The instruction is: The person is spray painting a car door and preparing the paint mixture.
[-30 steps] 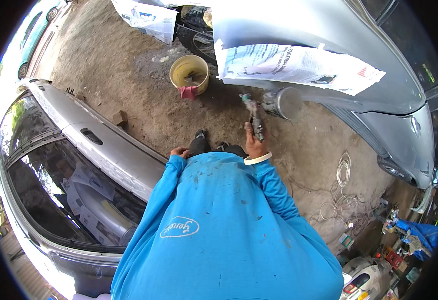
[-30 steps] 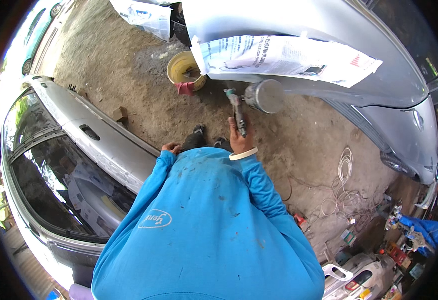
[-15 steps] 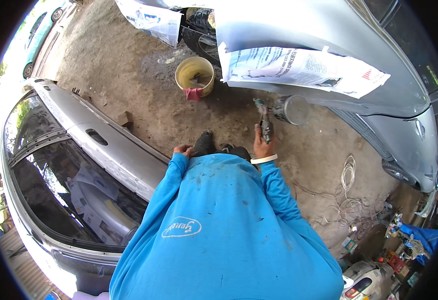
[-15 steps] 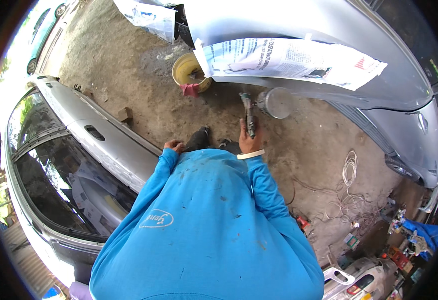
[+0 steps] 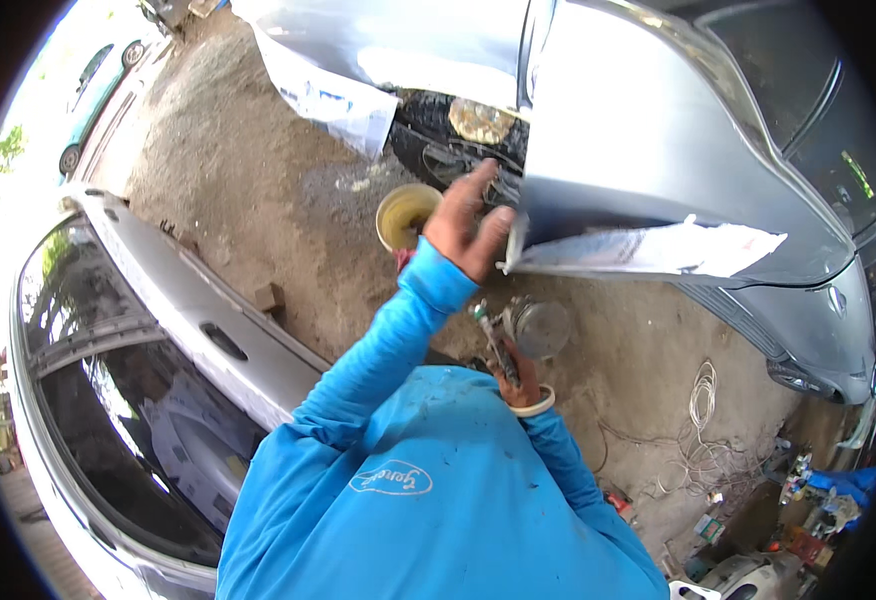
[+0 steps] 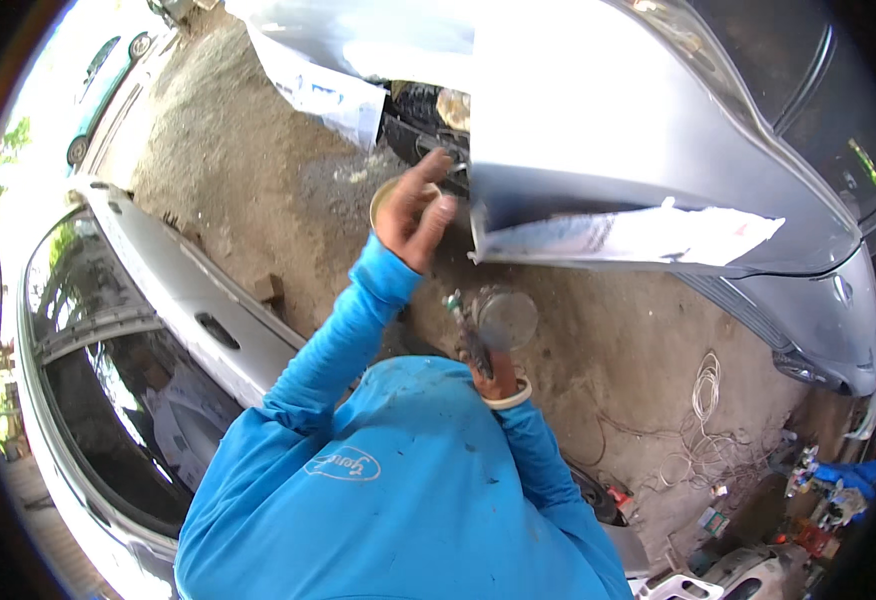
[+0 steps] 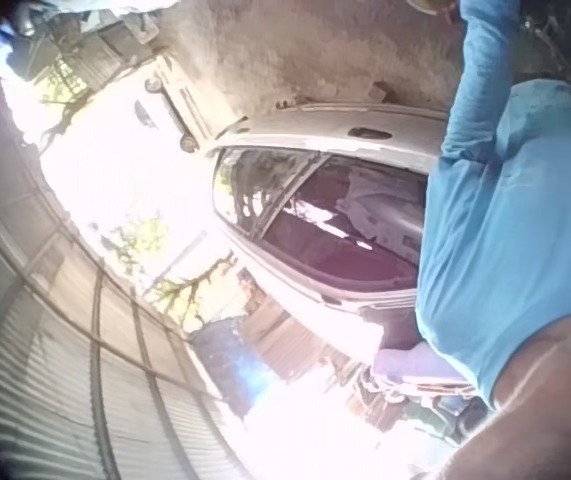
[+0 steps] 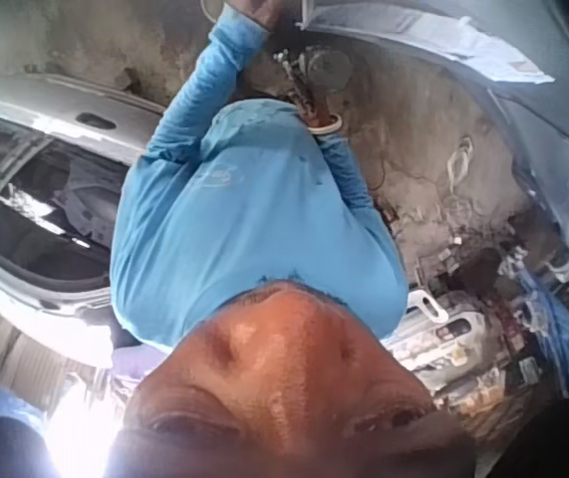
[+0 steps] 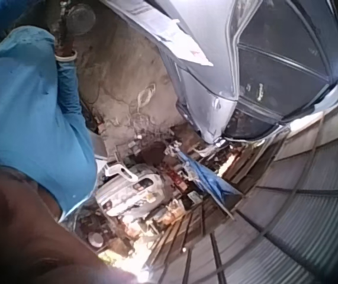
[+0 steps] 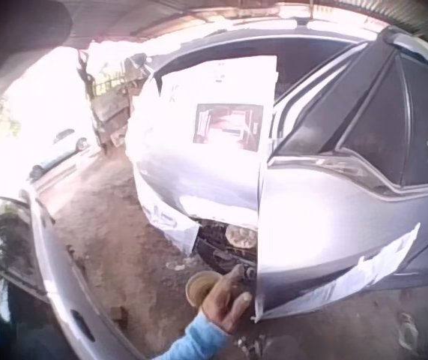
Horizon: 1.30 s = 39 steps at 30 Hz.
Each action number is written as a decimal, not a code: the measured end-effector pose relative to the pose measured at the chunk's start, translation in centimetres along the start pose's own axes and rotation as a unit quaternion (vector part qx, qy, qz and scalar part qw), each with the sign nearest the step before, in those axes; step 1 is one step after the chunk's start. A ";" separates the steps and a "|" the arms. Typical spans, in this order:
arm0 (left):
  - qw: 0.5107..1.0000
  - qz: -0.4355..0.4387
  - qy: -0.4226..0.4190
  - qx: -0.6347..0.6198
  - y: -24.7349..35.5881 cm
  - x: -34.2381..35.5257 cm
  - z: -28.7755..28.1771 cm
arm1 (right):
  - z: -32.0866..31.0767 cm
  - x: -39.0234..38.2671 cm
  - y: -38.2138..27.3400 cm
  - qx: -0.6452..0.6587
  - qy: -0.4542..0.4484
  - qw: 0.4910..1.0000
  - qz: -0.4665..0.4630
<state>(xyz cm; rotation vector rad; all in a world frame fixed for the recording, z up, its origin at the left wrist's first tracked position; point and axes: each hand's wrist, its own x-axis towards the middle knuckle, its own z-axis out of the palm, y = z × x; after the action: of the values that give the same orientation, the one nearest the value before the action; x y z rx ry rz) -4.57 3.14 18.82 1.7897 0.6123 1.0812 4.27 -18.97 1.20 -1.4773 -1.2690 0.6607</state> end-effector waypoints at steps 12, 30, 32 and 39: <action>0.979 0.116 -0.168 0.015 1.6 5.9 -2.5 | 10.7 7.3 -2.3 -0.148 0.044 0.988 -0.001; 0.934 0.094 -0.318 -0.136 1.6 4.5 -4.5 | 17.4 16.0 -3.1 0.054 0.129 0.959 0.245; 0.913 0.110 -0.353 -0.171 1.9 3.1 -4.1 | 17.0 15.0 -2.9 0.082 0.147 0.947 0.273; 0.855 0.135 -0.445 -0.230 3.1 -0.1 -2.4 | 14.9 14.3 -0.8 -0.009 0.185 0.978 0.101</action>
<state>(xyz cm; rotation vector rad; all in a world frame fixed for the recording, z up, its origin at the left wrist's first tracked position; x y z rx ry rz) -6.81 2.79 21.99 1.7177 -0.4438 0.3965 -5.03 -0.56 0.18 -1.6675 -0.8486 0.4759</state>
